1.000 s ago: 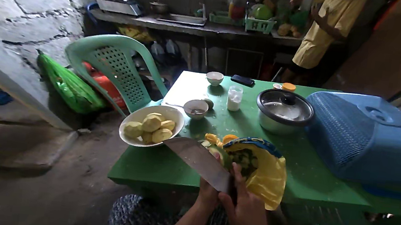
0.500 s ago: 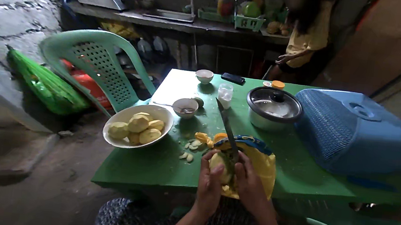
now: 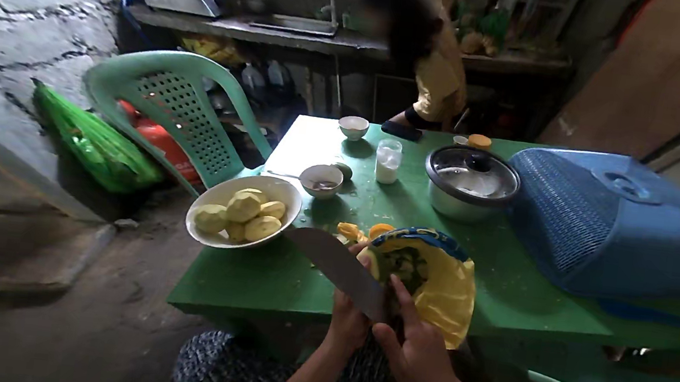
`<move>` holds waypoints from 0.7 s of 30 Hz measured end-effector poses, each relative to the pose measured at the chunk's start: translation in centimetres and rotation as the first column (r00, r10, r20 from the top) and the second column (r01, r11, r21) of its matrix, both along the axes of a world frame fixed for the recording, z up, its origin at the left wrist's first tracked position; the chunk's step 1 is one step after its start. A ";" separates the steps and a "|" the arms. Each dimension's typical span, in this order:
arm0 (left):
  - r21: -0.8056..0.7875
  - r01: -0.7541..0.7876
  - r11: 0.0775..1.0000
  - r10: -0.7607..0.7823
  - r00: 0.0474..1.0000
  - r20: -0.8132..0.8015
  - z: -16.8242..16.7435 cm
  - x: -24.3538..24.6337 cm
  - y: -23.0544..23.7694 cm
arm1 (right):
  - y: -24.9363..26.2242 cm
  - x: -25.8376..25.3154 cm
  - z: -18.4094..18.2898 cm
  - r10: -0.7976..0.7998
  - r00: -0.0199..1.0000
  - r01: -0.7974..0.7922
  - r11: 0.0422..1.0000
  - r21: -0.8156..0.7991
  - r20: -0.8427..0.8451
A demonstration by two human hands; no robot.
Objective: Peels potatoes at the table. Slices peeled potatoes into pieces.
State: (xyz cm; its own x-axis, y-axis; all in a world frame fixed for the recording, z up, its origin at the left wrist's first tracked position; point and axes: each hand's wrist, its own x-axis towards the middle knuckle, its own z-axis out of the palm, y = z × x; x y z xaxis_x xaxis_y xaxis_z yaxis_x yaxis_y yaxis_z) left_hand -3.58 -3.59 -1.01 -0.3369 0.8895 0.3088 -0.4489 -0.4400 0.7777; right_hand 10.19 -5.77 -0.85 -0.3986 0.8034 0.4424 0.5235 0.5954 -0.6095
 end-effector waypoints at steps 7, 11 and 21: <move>-0.034 -0.011 0.999 0.012 1.000 0.013 0.0 0.4 -0.3 | 0.2 -0.2 0.1 -0.016 1.000 0.015 0.999 0.047 0.014; -0.046 -0.032 0.998 0.032 0.999 -0.002 0.2 0.4 -0.5 | 0.1 -0.1 0.2 0.015 1.000 -0.015 0.999 0.033 0.002; -0.128 0.058 0.990 -0.086 0.971 -0.223 -0.1 1.7 -1.6 | 4.6 0.8 1.0 0.035 0.976 -0.103 0.943 -0.317 -0.214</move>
